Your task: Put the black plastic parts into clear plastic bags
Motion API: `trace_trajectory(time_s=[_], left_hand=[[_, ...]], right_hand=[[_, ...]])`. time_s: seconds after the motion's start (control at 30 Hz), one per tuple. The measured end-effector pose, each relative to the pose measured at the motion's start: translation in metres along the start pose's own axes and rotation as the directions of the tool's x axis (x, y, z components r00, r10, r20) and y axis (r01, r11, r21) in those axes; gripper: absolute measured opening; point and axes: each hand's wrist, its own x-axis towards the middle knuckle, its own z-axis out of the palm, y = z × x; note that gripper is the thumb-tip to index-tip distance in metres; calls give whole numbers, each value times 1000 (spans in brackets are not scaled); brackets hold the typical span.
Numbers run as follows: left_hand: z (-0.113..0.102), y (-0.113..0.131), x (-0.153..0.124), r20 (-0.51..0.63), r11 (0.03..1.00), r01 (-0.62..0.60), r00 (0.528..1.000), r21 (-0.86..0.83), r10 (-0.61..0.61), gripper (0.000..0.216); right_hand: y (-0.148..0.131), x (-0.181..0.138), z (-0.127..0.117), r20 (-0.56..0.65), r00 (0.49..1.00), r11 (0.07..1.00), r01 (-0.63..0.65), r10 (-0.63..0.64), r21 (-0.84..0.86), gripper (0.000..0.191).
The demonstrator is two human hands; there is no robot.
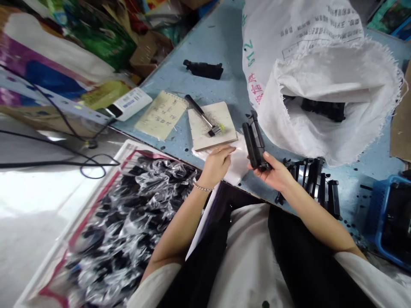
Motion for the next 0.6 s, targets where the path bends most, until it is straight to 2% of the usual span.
trace_trajectory(time_s=[0.1,0.17,0.27,0.37,0.5,0.6], left_hand=[[-12,18,1,71,943,139,990,-303,-123,27],[-19,27,-1,83,880,207,978,-428,-190,35],[-14,32,-5,47,829,283,953,-483,-298,46],[11,32,-9,-14,812,327,924,-483,-381,45],[41,34,-16,32,797,362,917,-483,-397,40],[42,35,-21,27,753,348,915,-558,-403,31]], right_hand=[[1,3,17,58,998,999,-22,20,41,21],[-2,-2,19,58,998,998,14,-17,55,22],[-4,-18,8,30,997,997,63,-64,39,25],[2,-32,-6,17,999,999,31,-31,9,27],[13,-34,-17,9,1000,1000,8,-8,18,24],[12,-32,-23,-53,997,998,61,-60,12,26]])
